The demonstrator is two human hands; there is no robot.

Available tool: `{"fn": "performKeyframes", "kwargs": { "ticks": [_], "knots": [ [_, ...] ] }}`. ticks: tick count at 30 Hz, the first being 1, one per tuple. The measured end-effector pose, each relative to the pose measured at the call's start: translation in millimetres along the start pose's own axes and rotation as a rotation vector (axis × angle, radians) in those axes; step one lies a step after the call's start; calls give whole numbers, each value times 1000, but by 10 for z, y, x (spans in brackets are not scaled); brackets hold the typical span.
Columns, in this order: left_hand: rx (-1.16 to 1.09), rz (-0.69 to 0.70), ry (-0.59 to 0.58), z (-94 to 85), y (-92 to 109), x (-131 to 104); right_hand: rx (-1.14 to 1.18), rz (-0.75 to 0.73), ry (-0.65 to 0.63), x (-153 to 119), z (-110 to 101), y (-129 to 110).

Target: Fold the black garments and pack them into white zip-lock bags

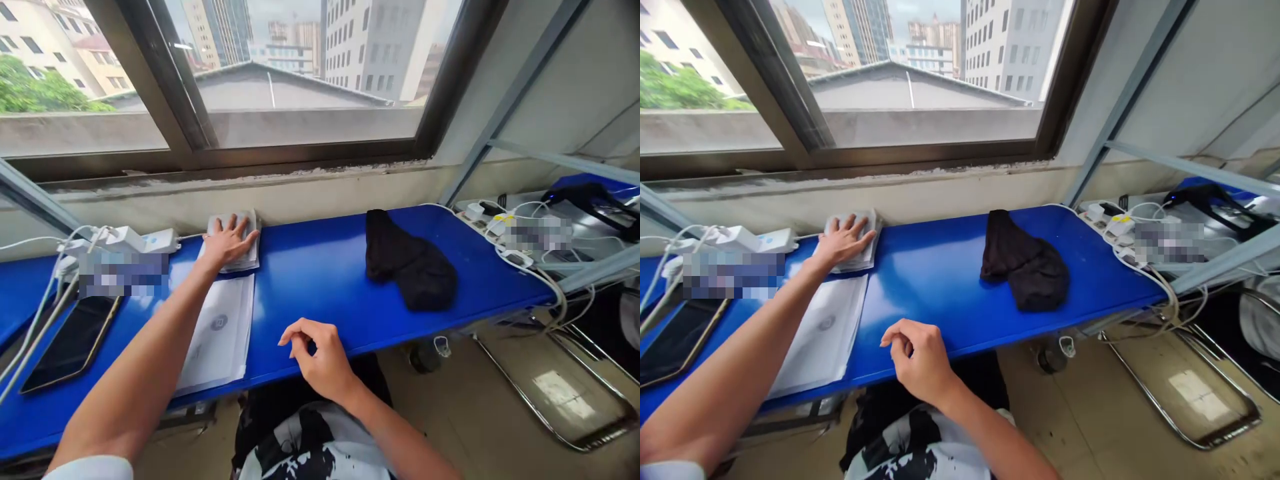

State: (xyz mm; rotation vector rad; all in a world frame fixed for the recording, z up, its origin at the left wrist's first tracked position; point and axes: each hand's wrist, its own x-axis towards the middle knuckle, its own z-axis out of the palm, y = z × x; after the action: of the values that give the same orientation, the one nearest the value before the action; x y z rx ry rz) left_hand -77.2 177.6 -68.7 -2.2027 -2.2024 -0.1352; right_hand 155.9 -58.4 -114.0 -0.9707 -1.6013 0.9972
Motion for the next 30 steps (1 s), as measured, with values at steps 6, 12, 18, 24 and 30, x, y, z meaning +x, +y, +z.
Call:
{"fn": "performKeyframes", "kwargs": {
  "ticks": [6,12,18,24,30],
  "knots": [
    [-67,-3,-123,-195,-54,-4,32,72,-15,122,-482,-35],
    [-427,40,380,-644,102,-89,-973,326,508,793,-2299,160],
    [-767,340,183,-483,828,-688,-1096,453,254,1157,-2505,228],
    [-969,469,-147,-109,1657,-1386,-285,-54,160,1218,-1729,-410],
    [-1151,541,145,-754,1619,-1093,10,-142,-181,1259,-1675,-1157]
  ]
}}
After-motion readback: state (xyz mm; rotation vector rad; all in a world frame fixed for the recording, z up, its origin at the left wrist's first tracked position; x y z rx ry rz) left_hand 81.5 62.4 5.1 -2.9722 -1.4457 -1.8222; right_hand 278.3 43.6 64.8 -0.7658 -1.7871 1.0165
